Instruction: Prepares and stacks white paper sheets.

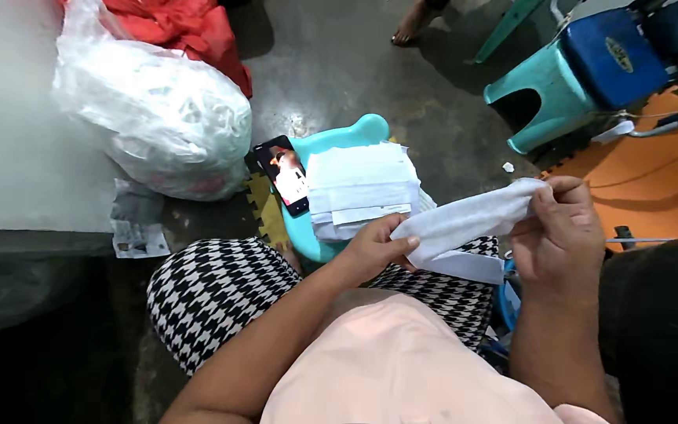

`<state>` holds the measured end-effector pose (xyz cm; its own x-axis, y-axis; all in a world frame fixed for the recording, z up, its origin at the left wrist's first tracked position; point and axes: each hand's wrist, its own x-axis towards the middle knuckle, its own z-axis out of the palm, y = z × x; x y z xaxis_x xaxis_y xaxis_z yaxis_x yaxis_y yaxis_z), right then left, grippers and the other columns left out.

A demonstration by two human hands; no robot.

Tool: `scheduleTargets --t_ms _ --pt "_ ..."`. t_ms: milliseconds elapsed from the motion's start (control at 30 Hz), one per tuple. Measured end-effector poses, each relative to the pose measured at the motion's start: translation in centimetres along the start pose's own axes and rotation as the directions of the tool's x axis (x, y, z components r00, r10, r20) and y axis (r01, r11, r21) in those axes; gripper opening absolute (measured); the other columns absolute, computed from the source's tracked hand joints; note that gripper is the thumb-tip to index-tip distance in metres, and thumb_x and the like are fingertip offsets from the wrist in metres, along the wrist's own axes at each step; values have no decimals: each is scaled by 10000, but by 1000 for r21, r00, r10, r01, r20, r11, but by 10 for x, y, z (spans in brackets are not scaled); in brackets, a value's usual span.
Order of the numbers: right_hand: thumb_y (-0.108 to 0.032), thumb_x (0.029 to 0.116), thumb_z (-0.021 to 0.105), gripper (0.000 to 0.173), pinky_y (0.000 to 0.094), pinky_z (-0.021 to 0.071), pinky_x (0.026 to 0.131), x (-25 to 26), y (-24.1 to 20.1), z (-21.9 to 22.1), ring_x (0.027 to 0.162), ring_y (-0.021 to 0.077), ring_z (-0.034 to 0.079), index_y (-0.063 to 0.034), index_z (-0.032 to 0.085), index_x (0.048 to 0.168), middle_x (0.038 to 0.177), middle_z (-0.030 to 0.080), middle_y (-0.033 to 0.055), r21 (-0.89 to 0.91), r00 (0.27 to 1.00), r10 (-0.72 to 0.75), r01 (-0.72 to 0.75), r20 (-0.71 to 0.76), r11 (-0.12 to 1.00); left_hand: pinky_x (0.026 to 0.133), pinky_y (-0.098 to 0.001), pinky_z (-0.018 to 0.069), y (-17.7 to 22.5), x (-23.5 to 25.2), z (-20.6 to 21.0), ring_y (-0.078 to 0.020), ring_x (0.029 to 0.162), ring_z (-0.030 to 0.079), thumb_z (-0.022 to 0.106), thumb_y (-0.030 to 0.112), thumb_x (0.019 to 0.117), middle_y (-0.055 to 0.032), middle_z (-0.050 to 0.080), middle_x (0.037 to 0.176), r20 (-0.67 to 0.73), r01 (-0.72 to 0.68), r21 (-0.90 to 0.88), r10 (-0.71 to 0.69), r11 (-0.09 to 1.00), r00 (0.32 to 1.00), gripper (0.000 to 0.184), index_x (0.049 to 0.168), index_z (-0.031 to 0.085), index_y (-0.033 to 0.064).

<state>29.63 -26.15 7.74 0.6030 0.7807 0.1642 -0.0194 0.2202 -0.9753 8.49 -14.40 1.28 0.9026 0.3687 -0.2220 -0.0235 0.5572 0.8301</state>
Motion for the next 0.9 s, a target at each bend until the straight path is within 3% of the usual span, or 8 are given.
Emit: scheduleTargets --t_ms 133,233,300,400,500,600,767,900 --pt "-129 1040 543 141 241 616 738 -1 -6 -2 804 42 689 -230 631 1086 947 693 -75 -33 999 -9 11 46 999 821 -325 628 3 -5 0 -138 874 729 573 87 1023 -86 715 1038 -25 5 214 0 977 1000 196 1198 584 -1" --pt "-146 1018 593 138 225 611 738 -2 -10 0 801 26 683 -250 633 1100 943 693 -88 -65 991 1 8 136 998 872 -334 594 16 -14 1 -121 938 709 622 210 1015 -85 707 1125 -58 -11 562 52 827 997 326 1289 591 37" --pt "-212 1006 635 124 200 599 728 -3 -12 2 789 -1 672 -280 643 1109 938 692 -116 -125 971 40 -10 238 992 952 -360 560 27 -18 4 -143 1105 659 680 274 980 -103 648 1276 -41 -143 697 238 703 971 406 1302 612 37" --pt "-253 991 655 108 186 583 717 -5 -13 9 781 -8 656 -260 654 1098 918 680 -121 -264 906 107 5 409 964 1081 -388 497 42 -8 13 -211 1319 560 750 306 918 -157 587 1403 101 -415 746 528 521 843 505 1307 631 9" --pt "-228 1009 626 101 164 577 750 -9 -14 21 830 -22 661 -170 680 1072 964 701 -111 -369 828 140 85 543 925 993 -367 548 52 1 32 -192 1148 652 821 210 856 -146 675 1236 195 -482 728 527 487 827 569 1326 605 -26" --pt "-246 1026 599 165 158 581 726 -13 -13 24 809 -30 661 -111 685 1065 962 705 -86 -415 802 129 158 584 896 815 -340 578 51 2 39 -168 882 689 794 139 875 -125 710 973 184 -387 723 379 572 907 434 1241 623 -17" --pt "-315 990 659 161 172 577 768 -16 1 19 841 -21 656 -223 622 1118 968 674 -139 -323 834 89 110 544 940 788 -327 539 51 -6 35 -182 840 661 624 116 996 -125 691 892 203 -338 772 296 538 933 166 1034 698 -27" --pt "-398 937 722 355 195 564 865 -19 24 26 1006 2 644 -281 561 1231 1131 643 -140 -64 812 86 -60 577 996 783 -319 546 47 -12 36 -188 822 654 526 115 1050 -135 676 890 221 -402 772 385 492 896 223 1079 678 -46"
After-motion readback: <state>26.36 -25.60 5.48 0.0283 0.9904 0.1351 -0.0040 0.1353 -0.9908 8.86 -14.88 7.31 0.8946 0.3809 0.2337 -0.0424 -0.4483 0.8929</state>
